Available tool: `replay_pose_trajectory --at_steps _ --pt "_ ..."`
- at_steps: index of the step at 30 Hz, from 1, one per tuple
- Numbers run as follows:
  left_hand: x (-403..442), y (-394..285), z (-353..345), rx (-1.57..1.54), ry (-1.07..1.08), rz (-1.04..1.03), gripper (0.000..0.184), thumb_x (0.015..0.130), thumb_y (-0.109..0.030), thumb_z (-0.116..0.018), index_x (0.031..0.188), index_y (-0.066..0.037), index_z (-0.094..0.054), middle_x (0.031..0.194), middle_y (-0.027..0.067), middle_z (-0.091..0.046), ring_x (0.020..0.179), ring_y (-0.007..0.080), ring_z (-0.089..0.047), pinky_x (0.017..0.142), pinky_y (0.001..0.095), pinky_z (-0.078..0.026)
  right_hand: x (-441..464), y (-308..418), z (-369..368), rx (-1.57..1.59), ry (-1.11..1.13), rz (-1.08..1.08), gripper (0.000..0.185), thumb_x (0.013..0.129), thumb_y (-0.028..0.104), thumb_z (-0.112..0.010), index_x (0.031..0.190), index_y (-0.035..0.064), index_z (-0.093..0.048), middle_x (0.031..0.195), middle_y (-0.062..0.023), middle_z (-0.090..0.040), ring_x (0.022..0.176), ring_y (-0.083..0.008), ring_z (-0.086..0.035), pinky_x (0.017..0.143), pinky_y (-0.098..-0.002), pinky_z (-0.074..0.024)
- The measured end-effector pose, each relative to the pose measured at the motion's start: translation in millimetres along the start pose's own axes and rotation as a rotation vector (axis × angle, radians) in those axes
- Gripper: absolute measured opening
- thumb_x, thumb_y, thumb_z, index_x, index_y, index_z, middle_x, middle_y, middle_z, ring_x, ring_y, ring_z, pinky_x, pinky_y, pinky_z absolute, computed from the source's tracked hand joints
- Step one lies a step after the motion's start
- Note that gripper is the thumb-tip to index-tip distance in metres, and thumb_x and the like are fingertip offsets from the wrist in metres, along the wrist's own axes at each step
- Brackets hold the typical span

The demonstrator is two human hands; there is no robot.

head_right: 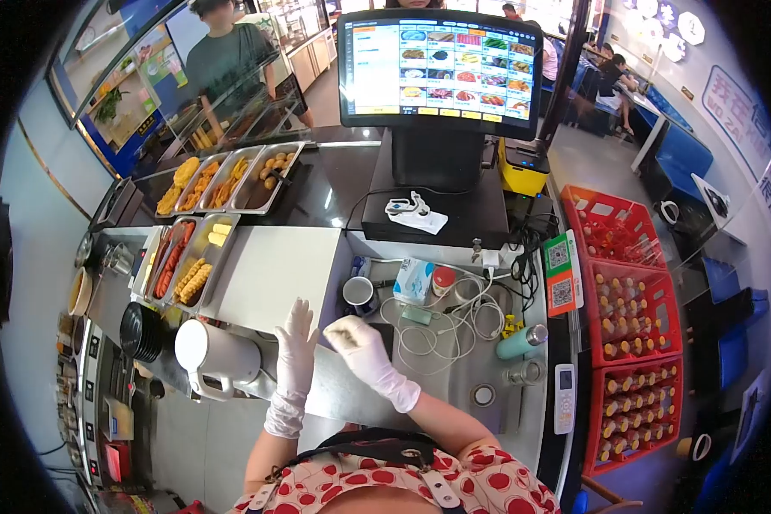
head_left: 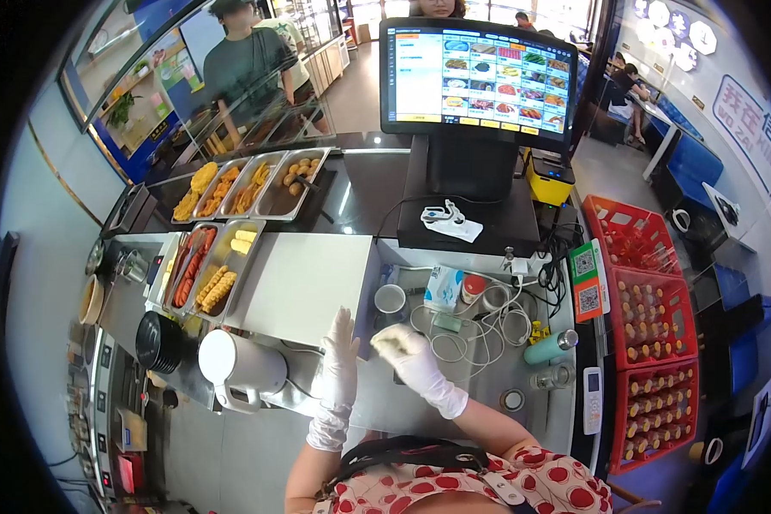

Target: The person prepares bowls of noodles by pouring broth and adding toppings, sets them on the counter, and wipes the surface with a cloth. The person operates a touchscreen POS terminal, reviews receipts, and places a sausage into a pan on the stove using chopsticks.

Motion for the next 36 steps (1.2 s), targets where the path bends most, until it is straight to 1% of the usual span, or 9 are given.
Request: replay_pose_trajectory --at_steps 2,4,6,9,18,23,30,32,36 --pt "-5.0 7.9 -7.6 0.112 0.038 0.087 0.075 0.097 -0.058 -0.027 0.148 -0.004 -0.019 0.151 0.0131 -0.026 0.137 0.0233 -0.028 0.111 0.0327 -0.022 -9.0 -12.7 -22.3 -0.020 0.079 -0.121 0.012 0.088 0.012 -0.064 0.093 0.0014 -0.061 0.080 -0.0032 -0.061 0.073 -0.0102 -0.057 0.068 -0.0250 -0.0474" --pt "-21.4 7.6 -18.0 0.145 0.123 0.029 0.076 0.097 -0.058 -0.021 0.148 -0.002 -0.017 0.153 0.0143 -0.022 0.142 0.0198 -0.016 0.114 0.0343 -0.015 -13.5 -27.4 -36.4 0.007 0.170 -0.233 0.012 0.091 0.013 -0.062 0.094 0.0013 -0.059 0.079 0.0019 -0.059 0.069 -0.0058 -0.052 0.063 -0.0225 -0.0441" --pt "-33.2 24.1 -11.7 0.307 0.177 0.070 0.074 0.098 -0.058 -0.021 0.149 -0.004 -0.017 0.149 0.0140 -0.030 0.127 0.0190 -0.036 0.103 0.0278 -0.030 -20.3 -42.3 -45.7 0.225 0.234 -0.470 0.014 0.093 0.017 -0.060 0.091 0.0029 -0.059 0.073 0.0038 -0.054 0.063 -0.0051 -0.046 0.057 -0.0214 -0.0386" --pt "-46.2 23.3 -2.7 0.384 0.164 0.086 0.078 0.096 -0.061 -0.021 0.150 -0.005 -0.014 0.151 0.0121 -0.027 0.118 0.0180 -0.040 0.096 0.0262 -0.034 -27.0 -38.8 -55.6 0.235 0.277 -0.576 0.016 0.095 0.019 -0.057 0.088 0.0039 -0.059 0.071 0.0047 -0.052 0.061 -0.0047 -0.044 0.056 -0.0204 -0.0367" --pt "-72.6 -34.3 45.0 0.373 0.187 -0.032 0.086 0.093 -0.066 -0.023 0.150 -0.006 -0.004 0.155 0.0136 -0.012 0.139 0.0245 -0.020 0.113 0.0342 -0.016 -55.2 -41.4 -129.0 0.160 0.246 -0.496 0.014 0.095 0.015 -0.055 0.087 0.0040 -0.059 0.071 0.0051 -0.050 0.063 -0.0038 -0.041 0.057 -0.0207 -0.0365" --pt "-87.4 -44.6 128.3 0.236 0.161 -0.014 0.085 0.093 -0.066 -0.024 0.150 -0.006 -0.006 0.155 0.0171 -0.011 0.142 0.0303 -0.014 0.115 0.0385 -0.011 -75.5 -13.3 -209.6 -0.015 0.115 -0.268 0.014 0.092 0.012 -0.055 0.084 0.0012 -0.056 0.070 -0.0046 -0.055 0.070 -0.0110 -0.048 0.065 -0.0284 -0.0422" --pt "-101.7 -64.7 238.3 0.092 0.125 -0.136 0.084 0.092 -0.066 -0.027 0.151 -0.009 -0.006 0.156 0.0155 -0.010 0.144 0.0289 -0.009 0.115 0.0383 -0.009 -95.7 -19.4 -306.7 0.025 0.109 -0.355 0.012 0.094 0.013 -0.054 0.088 0.0024 -0.058 0.073 0.0004 -0.055 0.069 -0.0071 -0.046 0.063 -0.0255 -0.0420" --pt "-104.6 -88.4 247.5 -0.251 0.119 -0.138 0.081 0.091 -0.068 -0.021 0.151 -0.016 -0.007 0.154 0.0164 -0.016 0.144 0.0287 -0.011 0.116 0.0431 -0.004 -91.1 5.9 -299.8 -0.147 -0.023 -0.148 0.013 0.094 0.015 -0.056 0.090 0.0031 -0.060 0.072 0.0002 -0.056 0.063 -0.0063 -0.049 0.057 -0.0236 -0.0415" --pt "-93.0 -105.7 257.2 -0.690 0.139 -0.031 0.087 0.086 -0.074 -0.024 0.150 -0.016 -0.015 0.152 0.0248 -0.018 0.142 0.0317 -0.015 0.115 0.0402 -0.009 -88.9 3.5 -295.6 0.041 -0.064 -0.389 0.017 0.092 0.018 -0.061 0.086 0.0021 -0.060 0.068 0.0006 -0.056 0.056 -0.0048 -0.048 0.050 -0.0208 -0.0393"
Point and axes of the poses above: each hand's wrist, its own x-axis towards the middle knuckle, its own z-axis out of the back of the hand, y = z × x, the point moved 8 cm from there along x, towards the middle knuckle
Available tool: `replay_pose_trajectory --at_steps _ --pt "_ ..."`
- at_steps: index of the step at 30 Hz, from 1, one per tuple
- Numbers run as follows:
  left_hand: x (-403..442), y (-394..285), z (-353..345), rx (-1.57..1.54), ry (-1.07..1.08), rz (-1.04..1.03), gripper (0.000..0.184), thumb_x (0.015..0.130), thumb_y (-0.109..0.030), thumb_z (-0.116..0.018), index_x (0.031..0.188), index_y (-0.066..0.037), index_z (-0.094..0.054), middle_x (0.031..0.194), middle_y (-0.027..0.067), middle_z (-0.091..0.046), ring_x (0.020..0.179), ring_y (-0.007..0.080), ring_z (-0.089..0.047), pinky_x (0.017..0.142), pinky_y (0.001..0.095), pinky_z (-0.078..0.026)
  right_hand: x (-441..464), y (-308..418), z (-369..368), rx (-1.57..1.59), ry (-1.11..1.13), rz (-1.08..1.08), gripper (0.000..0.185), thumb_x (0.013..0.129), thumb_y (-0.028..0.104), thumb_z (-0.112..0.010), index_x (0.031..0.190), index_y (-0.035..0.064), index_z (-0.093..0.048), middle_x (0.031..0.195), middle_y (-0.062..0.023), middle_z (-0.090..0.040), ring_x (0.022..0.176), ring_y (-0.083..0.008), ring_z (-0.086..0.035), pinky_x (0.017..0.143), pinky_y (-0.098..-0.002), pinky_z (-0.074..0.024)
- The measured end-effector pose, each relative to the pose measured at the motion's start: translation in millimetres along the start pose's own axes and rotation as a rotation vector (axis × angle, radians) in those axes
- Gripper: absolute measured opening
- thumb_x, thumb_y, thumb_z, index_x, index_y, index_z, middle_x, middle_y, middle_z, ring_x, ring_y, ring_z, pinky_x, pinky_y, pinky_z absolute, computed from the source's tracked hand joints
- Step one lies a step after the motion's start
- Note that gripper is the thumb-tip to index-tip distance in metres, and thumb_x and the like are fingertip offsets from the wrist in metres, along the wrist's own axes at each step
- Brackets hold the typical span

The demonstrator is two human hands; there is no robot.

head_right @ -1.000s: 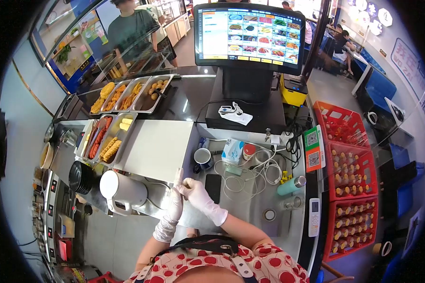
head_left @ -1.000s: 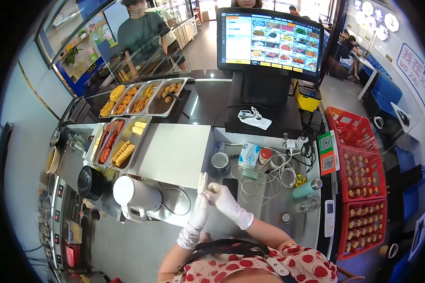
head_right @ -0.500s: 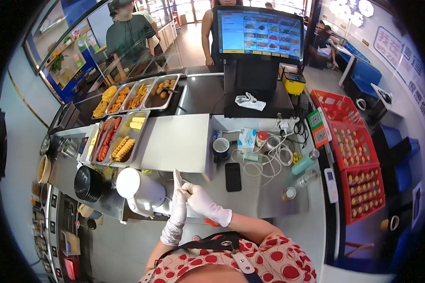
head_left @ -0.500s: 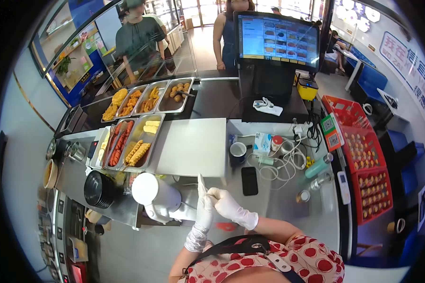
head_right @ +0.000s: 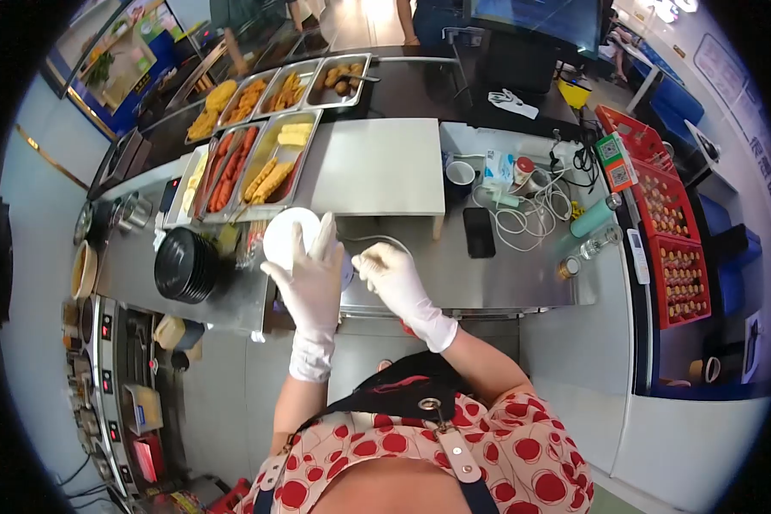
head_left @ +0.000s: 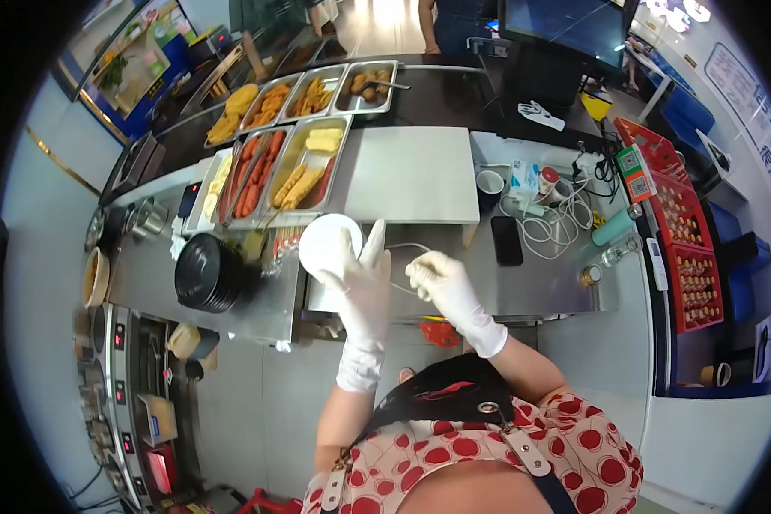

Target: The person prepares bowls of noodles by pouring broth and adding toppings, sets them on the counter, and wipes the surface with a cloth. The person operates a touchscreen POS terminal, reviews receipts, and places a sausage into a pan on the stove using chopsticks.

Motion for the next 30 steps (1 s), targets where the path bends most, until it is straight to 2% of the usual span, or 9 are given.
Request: replay_pose_trajectory --at_steps 3,8,10,11,16,18,20,26,30 --pt "6.0 17.8 6.7 -0.082 0.090 0.097 0.080 0.090 -0.065 -0.036 0.150 -0.016 -0.018 0.153 0.0220 -0.015 0.143 0.0284 -0.015 0.114 0.0333 -0.012 6.9 2.9 -3.6 0.030 -0.009 -0.020 0.017 0.090 0.017 -0.064 0.085 0.0010 -0.061 0.068 0.0011 -0.056 0.056 -0.0055 -0.048 0.050 -0.0211 -0.0392" --pt "3.9 51.1 -5.6 0.005 0.192 0.031 0.075 0.090 -0.051 -0.045 0.151 -0.020 -0.015 0.157 0.0170 -0.004 0.144 0.0258 -0.011 0.115 0.0314 -0.010 15.6 -7.6 2.1 0.091 -0.105 0.044 0.012 0.089 0.011 -0.064 0.085 -0.0001 -0.065 0.072 -0.0006 -0.059 0.061 -0.0078 -0.052 0.053 -0.0234 -0.0427" --pt "1.5 54.7 -17.9 0.352 0.214 -0.067 0.083 0.088 -0.067 -0.036 0.152 -0.020 -0.012 0.156 0.0179 -0.006 0.144 0.0288 -0.008 0.116 0.0361 -0.007 15.8 -8.2 14.5 0.049 -0.135 0.096 0.010 0.089 0.009 -0.063 0.085 -0.0002 -0.063 0.071 -0.0009 -0.059 0.062 -0.0081 -0.052 0.054 -0.0243 -0.0436" --pt "-0.2 53.8 -27.0 0.514 0.155 -0.067 0.103 0.080 -0.081 -0.020 0.150 -0.009 0.005 0.151 0.0202 -0.025 0.144 0.0319 -0.005 0.115 0.0448 0.000 13.5 -4.0 17.0 0.022 -0.108 0.103 0.010 0.089 0.008 -0.062 0.084 -0.0003 -0.062 0.070 -0.0007 -0.058 0.062 -0.0080 -0.052 0.054 -0.0244 -0.0436" --pt "-1.6 67.4 -41.0 0.511 0.204 -0.017 0.101 0.080 -0.081 -0.021 0.150 -0.014 0.004 0.151 0.0208 -0.024 0.143 0.0321 -0.010 0.115 0.0431 -0.005 -0.1 6.2 31.3 -0.031 -0.089 0.101 0.011 0.091 0.008 -0.059 0.082 0.0012 -0.058 0.068 -0.0001 -0.056 0.061 -0.0071 -0.050 0.055 -0.0238 -0.0429" --pt "0.7 73.1 -42.4 0.484 0.213 0.021 0.100 0.080 -0.081 -0.021 0.151 -0.015 0.004 0.151 0.0206 -0.024 0.143 0.0320 -0.011 0.115 0.0422 -0.006 -2.5 2.8 34.3 -0.072 -0.118 0.199 0.011 0.092 0.009 -0.058 0.084 0.0016 -0.058 0.069 0.0005 -0.055 0.062 -0.0064 -0.050 0.055 -0.0231 -0.0426" --pt "3.7 79.8 -42.1 0.468 0.248 0.038 0.095 0.081 -0.080 -0.025 0.152 -0.019 -0.005 0.154 0.0207 -0.014 0.138 0.0309 -0.024 0.114 0.0367 -0.015 -6.0 -2.3 38.5 0.062 -0.145 0.118 0.010 0.092 0.010 -0.058 0.086 0.0018 -0.060 0.070 0.0015 -0.055 0.062 -0.0059 -0.050 0.056 -0.0224 -0.0432" --pt "-1.4 98.9 -43.4 0.619 0.270 0.032 0.097 0.080 -0.081 -0.026 0.152 -0.020 -0.002 0.153 0.0203 -0.018 0.137 0.0299 -0.028 0.111 0.0358 -0.021 -8.8 -8.2 63.6 0.151 -0.279 0.059 0.014 0.090 0.014 -0.064 0.090 0.0000 -0.062 0.076 -0.0008 -0.062 0.065 -0.0069 -0.055 0.059 -0.0224 -0.0468" --pt "-0.7 104.2 -46.6 0.681 0.244 0.011 0.101 0.078 -0.083 -0.026 0.151 -0.017 -0.001 0.152 0.0193 -0.023 0.134 0.0287 -0.034 0.110 0.0358 -0.024 -10.4 -10.1 73.3 0.106 -0.230 0.030 0.012 0.091 0.012 -0.062 0.090 0.0002 -0.062 0.076 -0.0011 -0.061 0.067 -0.0073 -0.056 0.060 -0.0225 -0.0473"
Point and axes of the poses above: each hand's wrist, its own x-axis towards the middle knuckle, its own z-axis out of the back of the hand, y = z × x, the point moved 8 cm from there along x, towards the middle knuckle
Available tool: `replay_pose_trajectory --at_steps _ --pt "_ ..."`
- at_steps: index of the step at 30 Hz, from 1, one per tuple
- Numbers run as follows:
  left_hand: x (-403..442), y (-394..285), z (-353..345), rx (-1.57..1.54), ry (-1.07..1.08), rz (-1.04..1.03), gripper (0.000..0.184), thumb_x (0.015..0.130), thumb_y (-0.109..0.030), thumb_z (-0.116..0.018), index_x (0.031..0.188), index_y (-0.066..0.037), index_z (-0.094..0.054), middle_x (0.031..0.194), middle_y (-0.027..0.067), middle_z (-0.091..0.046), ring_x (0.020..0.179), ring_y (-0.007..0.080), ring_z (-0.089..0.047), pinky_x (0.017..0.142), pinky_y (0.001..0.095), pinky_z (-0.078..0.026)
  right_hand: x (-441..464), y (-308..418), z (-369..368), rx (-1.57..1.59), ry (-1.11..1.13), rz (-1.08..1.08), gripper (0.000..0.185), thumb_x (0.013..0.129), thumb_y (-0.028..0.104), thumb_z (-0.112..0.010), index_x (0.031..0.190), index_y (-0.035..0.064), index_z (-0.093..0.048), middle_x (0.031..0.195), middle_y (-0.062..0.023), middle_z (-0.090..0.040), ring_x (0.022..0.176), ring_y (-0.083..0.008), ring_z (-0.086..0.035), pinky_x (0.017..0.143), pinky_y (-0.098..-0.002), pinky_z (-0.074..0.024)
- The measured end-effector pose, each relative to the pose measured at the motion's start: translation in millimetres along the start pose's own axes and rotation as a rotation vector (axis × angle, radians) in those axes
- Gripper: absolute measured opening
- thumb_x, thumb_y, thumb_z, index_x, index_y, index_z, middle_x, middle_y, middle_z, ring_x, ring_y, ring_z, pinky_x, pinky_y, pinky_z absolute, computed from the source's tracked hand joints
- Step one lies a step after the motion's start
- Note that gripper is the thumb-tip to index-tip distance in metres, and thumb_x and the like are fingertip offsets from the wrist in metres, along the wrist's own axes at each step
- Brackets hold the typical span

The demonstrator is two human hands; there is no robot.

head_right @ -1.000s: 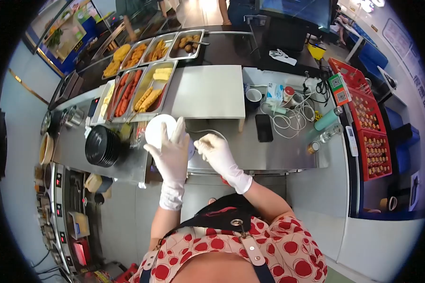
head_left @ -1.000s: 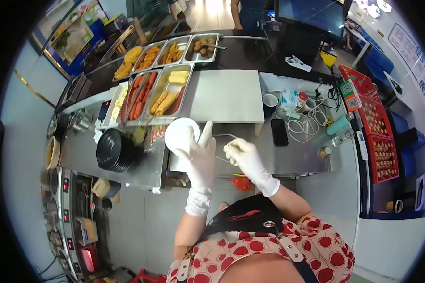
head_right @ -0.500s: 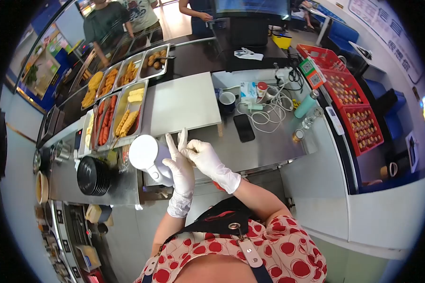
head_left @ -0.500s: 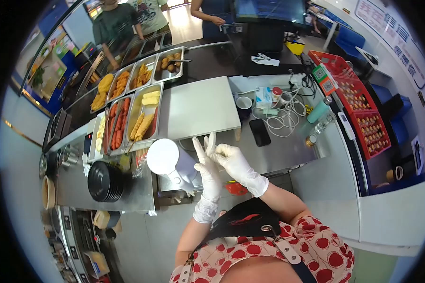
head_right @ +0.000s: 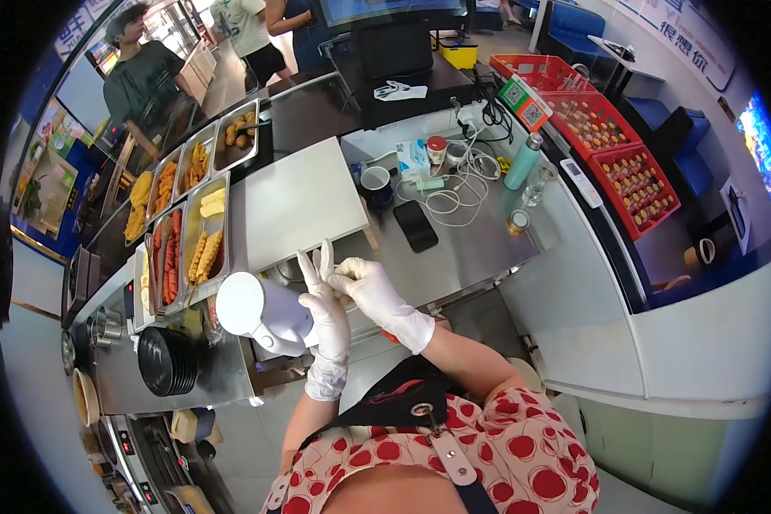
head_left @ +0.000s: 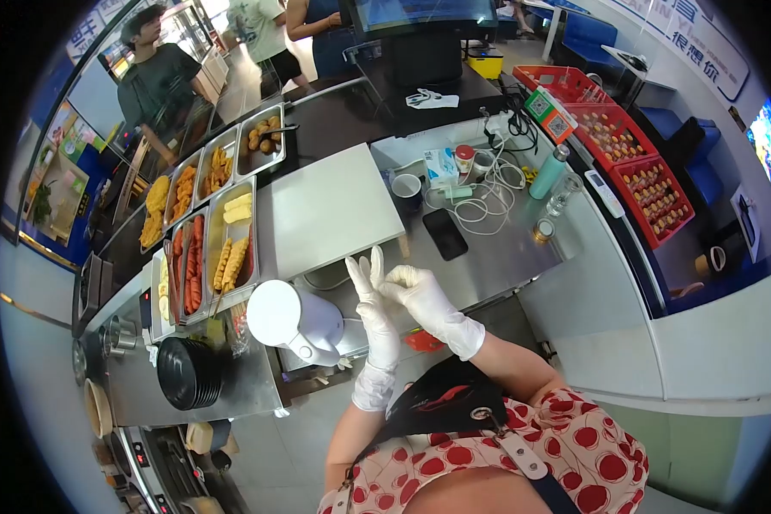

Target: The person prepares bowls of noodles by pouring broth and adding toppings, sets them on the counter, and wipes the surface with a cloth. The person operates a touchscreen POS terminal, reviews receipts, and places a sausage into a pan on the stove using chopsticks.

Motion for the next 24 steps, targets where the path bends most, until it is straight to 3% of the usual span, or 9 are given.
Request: replay_pose_trajectory --at_steps 3,4,7,10,12,16,20,23,24 --pt "5.9 0.9 -7.0 -0.025 0.040 0.005 0.093 0.086 -0.076 -0.023 0.151 -0.015 0.000 0.153 0.0193 -0.022 0.139 0.0271 -0.025 0.111 0.0354 -0.023 0.6 2.0 -0.4 0.032 -0.014 0.001 0.011 0.091 0.011 -0.060 0.090 0.0003 -0.062 0.076 -0.0008 -0.061 0.067 -0.0071 -0.056 0.060 -0.0224 -0.0468" --pt "7.1 -1.4 -10.1 -0.021 0.048 0.029 0.096 0.084 -0.078 -0.017 0.150 -0.011 0.007 0.152 0.0163 -0.025 0.142 0.0286 -0.015 0.114 0.0395 -0.014 0.5 1.8 0.9 0.056 -0.053 0.001 0.010 0.092 0.010 -0.058 0.090 0.0005 -0.061 0.076 -0.0007 -0.060 0.067 -0.0069 -0.055 0.059 -0.0224 -0.0463" --pt "6.3 8.2 -1.9 -0.007 -0.007 0.043 0.087 0.090 -0.070 -0.020 0.151 -0.014 0.005 0.152 0.0148 -0.027 0.138 0.0220 -0.023 0.106 0.0281 -0.026 2.5 0.1 -0.7 -0.050 -0.074 0.032 0.008 0.091 0.008 -0.057 0.090 0.0015 -0.061 0.075 0.0008 -0.057 0.067 -0.0061 -0.049 0.059 -0.0228 -0.0423" --pt "8.5 9.7 4.8 -0.145 -0.037 -0.029 0.083 0.094 -0.062 -0.030 0.150 -0.013 0.007 0.155 0.0129 -0.018 0.118 0.0192 -0.044 0.091 0.0240 -0.040 4.4 11.9 -12.5 -0.199 -0.093 0.133 0.006 0.090 0.005 -0.056 0.086 0.0022 -0.059 0.072 0.0031 -0.054 0.065 -0.0058 -0.047 0.057 -0.0231 -0.0408" --pt "7.6 -4.3 16.9 0.043 -0.092 -0.090 0.083 0.095 -0.054 -0.034 0.149 -0.006 0.008 0.155 0.0160 -0.015 0.142 0.0240 -0.017 0.113 0.0354 -0.012 16.4 -14.2 -19.1 -0.146 -0.013 0.151 0.006 0.090 0.002 -0.053 0.087 0.0025 -0.058 0.074 0.0030 -0.053 0.067 -0.0057 -0.047 0.060 -0.0222 -0.0409" --pt "-1.2 -21.2 48.9 0.364 -0.165 -0.160 0.086 0.094 -0.060 -0.033 0.149 -0.009 0.010 0.155 0.0186 -0.011 0.141 0.0274 -0.020 0.110 0.0344 -0.020 30.6 -36.5 -57.1 0.083 0.221 0.053 0.004 0.091 0.002 -0.053 0.091 0.0014 -0.058 0.081 0.0018 -0.056 0.072 -0.0054 -0.049 0.066 -0.0212 -0.0425" --pt "-5.4 -32.0 65.4 -0.102 -0.369 0.006 0.092 0.089 -0.068 -0.036 0.150 -0.014 0.007 0.155 0.0189 -0.011 0.139 0.0310 -0.027 0.106 0.0350 -0.030 34.1 -2.0 -75.4 -0.150 0.295 0.070 0.007 0.091 0.007 -0.056 0.093 0.0017 -0.061 0.078 0.0002 -0.060 0.066 -0.0054 -0.052 0.060 -0.0205 -0.0428" --pt "1.9 -38.1 60.8 -0.059 -0.447 -0.179 0.109 0.073 -0.086 -0.031 0.151 -0.018 0.006 0.155 0.0216 -0.007 0.136 0.0417 -0.026 0.111 0.0485 -0.023 44.3 5.0 -67.0 -0.212 0.323 0.102 0.010 0.088 0.011 -0.063 0.092 0.0019 -0.062 0.075 0.0005 -0.060 0.062 -0.0049 -0.050 0.055 -0.0208 -0.0408" --pt "3.6 -34.2 54.6 -0.019 -0.441 -0.187 0.109 0.073 -0.086 -0.031 0.150 -0.018 0.006 0.155 0.0218 -0.006 0.135 0.0434 -0.027 0.112 0.0495 -0.020 40.7 7.4 -66.2 -0.123 0.359 -0.067 0.010 0.087 0.011 -0.065 0.089 0.0014 -0.062 0.072 0.0005 -0.059 0.061 -0.0052 -0.049 0.054 -0.0222 -0.0408"
Point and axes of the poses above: each hand's wrist, its own x-axis towards the middle knuckle, its own z-axis out of the back of the hand, y = z × x, the point moved 8 cm from there along x, towards the middle knuckle
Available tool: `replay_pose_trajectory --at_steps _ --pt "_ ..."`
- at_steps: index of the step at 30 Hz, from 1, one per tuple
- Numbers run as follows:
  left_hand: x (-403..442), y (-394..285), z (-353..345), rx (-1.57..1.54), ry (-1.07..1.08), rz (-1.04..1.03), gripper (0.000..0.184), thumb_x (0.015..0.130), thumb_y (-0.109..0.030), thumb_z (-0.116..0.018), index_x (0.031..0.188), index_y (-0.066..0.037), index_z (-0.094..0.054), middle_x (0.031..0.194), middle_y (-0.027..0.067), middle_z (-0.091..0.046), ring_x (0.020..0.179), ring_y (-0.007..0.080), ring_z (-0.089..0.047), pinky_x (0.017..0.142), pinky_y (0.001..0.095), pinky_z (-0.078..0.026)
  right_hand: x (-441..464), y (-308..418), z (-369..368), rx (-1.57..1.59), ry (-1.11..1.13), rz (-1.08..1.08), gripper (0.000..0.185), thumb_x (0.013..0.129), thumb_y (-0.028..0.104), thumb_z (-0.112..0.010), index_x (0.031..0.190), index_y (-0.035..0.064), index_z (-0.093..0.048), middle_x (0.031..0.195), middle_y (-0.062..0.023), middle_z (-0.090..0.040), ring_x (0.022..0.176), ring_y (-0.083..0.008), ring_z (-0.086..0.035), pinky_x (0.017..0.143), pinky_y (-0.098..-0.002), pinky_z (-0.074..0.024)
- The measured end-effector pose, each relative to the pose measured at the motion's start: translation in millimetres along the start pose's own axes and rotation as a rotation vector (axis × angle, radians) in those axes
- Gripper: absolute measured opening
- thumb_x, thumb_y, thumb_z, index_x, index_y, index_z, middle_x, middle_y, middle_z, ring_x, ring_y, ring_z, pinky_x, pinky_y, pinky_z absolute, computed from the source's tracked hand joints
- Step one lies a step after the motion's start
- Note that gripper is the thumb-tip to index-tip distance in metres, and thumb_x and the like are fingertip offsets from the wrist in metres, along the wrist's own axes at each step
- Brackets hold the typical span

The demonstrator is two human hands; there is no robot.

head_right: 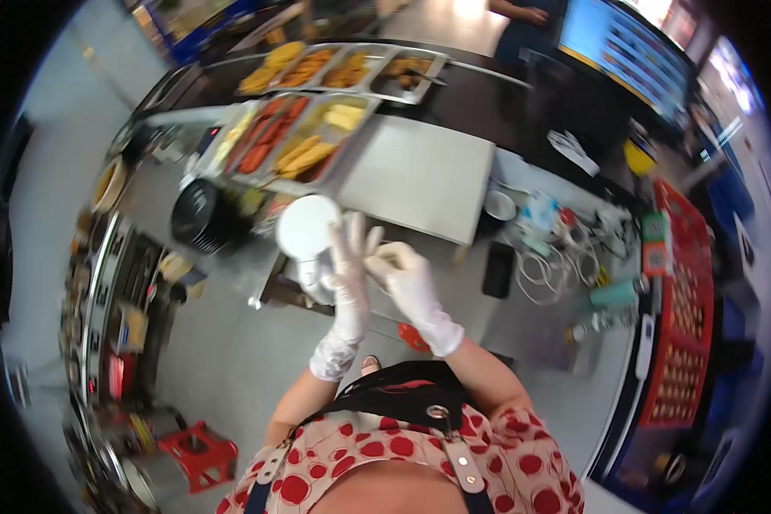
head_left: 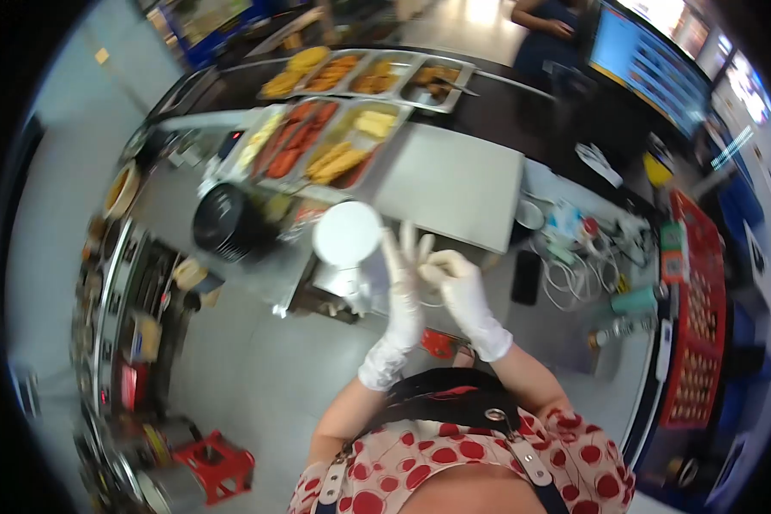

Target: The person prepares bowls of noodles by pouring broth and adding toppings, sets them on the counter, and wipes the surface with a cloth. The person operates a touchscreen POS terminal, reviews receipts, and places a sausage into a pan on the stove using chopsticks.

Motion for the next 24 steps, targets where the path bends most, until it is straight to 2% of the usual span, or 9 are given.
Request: replay_pose_trajectory --at_steps 3,4,7,10,13,16,20,21,24 --pt "-4.1 8.3 -29.7 0.043 0.003 -0.032 0.113 0.070 -0.087 -0.037 0.151 -0.020 0.005 0.155 0.0217 -0.005 0.135 0.0439 -0.027 0.111 0.0510 -0.020 3.5 -8.2 28.5 0.004 -0.054 0.135 0.012 0.087 0.011 -0.064 0.087 -0.0005 -0.063 0.069 -0.0016 -0.060 0.061 -0.0070 -0.054 0.055 -0.0227 -0.0435" --pt "-0.3 28.0 -27.6 0.100 0.013 -0.106 0.114 0.068 -0.087 -0.040 0.151 -0.022 0.004 0.155 0.0204 -0.005 0.135 0.0453 -0.026 0.110 0.0534 -0.020 2.3 -9.7 37.4 0.036 -0.031 0.007 0.013 0.088 0.011 -0.063 0.090 -0.0022 -0.062 0.070 -0.0027 -0.060 0.062 -0.0082 -0.056 0.056 -0.0232 -0.0451" --pt "2.1 45.7 -65.6 0.063 0.035 -0.047 0.113 0.066 -0.088 -0.042 0.151 -0.025 0.001 0.156 0.0177 -0.006 0.135 0.0488 -0.024 0.109 0.0566 -0.021 5.9 -16.4 73.1 0.146 -0.032 -0.111 0.014 0.089 0.010 -0.062 0.091 -0.0036 -0.061 0.071 -0.0032 -0.060 0.062 -0.0086 -0.056 0.055 -0.0233 -0.0453" --pt "4.5 60.0 -103.3 0.111 0.108 -0.040 0.111 0.068 -0.087 -0.038 0.151 -0.025 0.001 0.156 0.0173 -0.007 0.137 0.0458 -0.021 0.110 0.0543 -0.020 8.8 -22.3 106.1 0.183 -0.016 -0.108 0.016 0.091 0.011 -0.060 0.092 -0.0042 -0.061 0.070 -0.0031 -0.060 0.062 -0.0092 -0.055 0.055 -0.0239 -0.0449" --pt "9.2 75.7 -135.2 0.113 0.174 -0.019 0.108 0.070 -0.087 -0.034 0.151 -0.025 0.002 0.156 0.0165 -0.007 0.139 0.0438 -0.020 0.111 0.0536 -0.020 8.4 -9.0 139.1 0.060 -0.103 0.070 0.018 0.091 0.013 -0.059 0.088 -0.0049 -0.062 0.074 -0.0044 -0.062 0.065 -0.0092 -0.054 0.056 -0.0258 -0.0445" --pt "14.7 89.3 -157.8 0.104 0.193 -0.026 0.105 0.072 -0.086 -0.031 0.151 -0.024 0.002 0.156 0.0160 -0.007 0.139 0.0433 -0.020 0.111 0.0534 -0.020 10.0 -8.7 167.7 0.139 -0.127 0.020 0.016 0.091 0.012 -0.060 0.091 -0.0045 -0.061 0.073 -0.0032 -0.060 0.066 -0.0087 -0.056 0.060 -0.0251 -0.0460" --pt "16.7 101.1 -195.0 0.106 0.249 0.014 0.112 0.070 -0.088 -0.037 0.151 -0.022 0.005 0.156 0.0183 -0.006 0.139 0.0446 -0.018 0.111 0.0553 -0.016 7.1 6.1 203.2 0.100 -0.123 0.012 0.016 0.090 0.012 -0.060 0.092 -0.0041 -0.062 0.075 -0.0030 -0.061 0.068 -0.0092 -0.057 0.062 -0.0251 -0.0467" --pt "15.9 101.5 -203.6 0.096 0.250 0.028 0.112 0.068 -0.088 -0.037 0.151 -0.024 0.001 0.156 0.0153 -0.010 0.139 0.0425 -0.020 0.111 0.0533 -0.019 7.3 2.7 210.4 0.156 -0.131 -0.014 0.016 0.090 0.012 -0.061 0.092 -0.0041 -0.062 0.075 -0.0029 -0.062 0.068 -0.0091 -0.057 0.062 -0.0250 -0.0465" --pt "16.9 105.3 -222.1 0.083 0.290 0.037 0.110 0.070 -0.086 -0.035 0.151 -0.023 0.002 0.156 0.0161 -0.010 0.140 0.0412 -0.018 0.112 0.0515 -0.019 5.7 1.2 226.7 0.207 -0.144 -0.016 0.016 0.090 0.012 -0.061 0.092 -0.0039 -0.061 0.076 -0.0029 -0.061 0.069 -0.0089 -0.056 0.062 -0.0250 -0.0458"
Point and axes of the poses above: each hand's wrist, its own x-axis towards the middle knuckle, its own z-axis out of the back of the hand, y = z × x, the point moved 8 cm from there along x, towards the middle knuckle
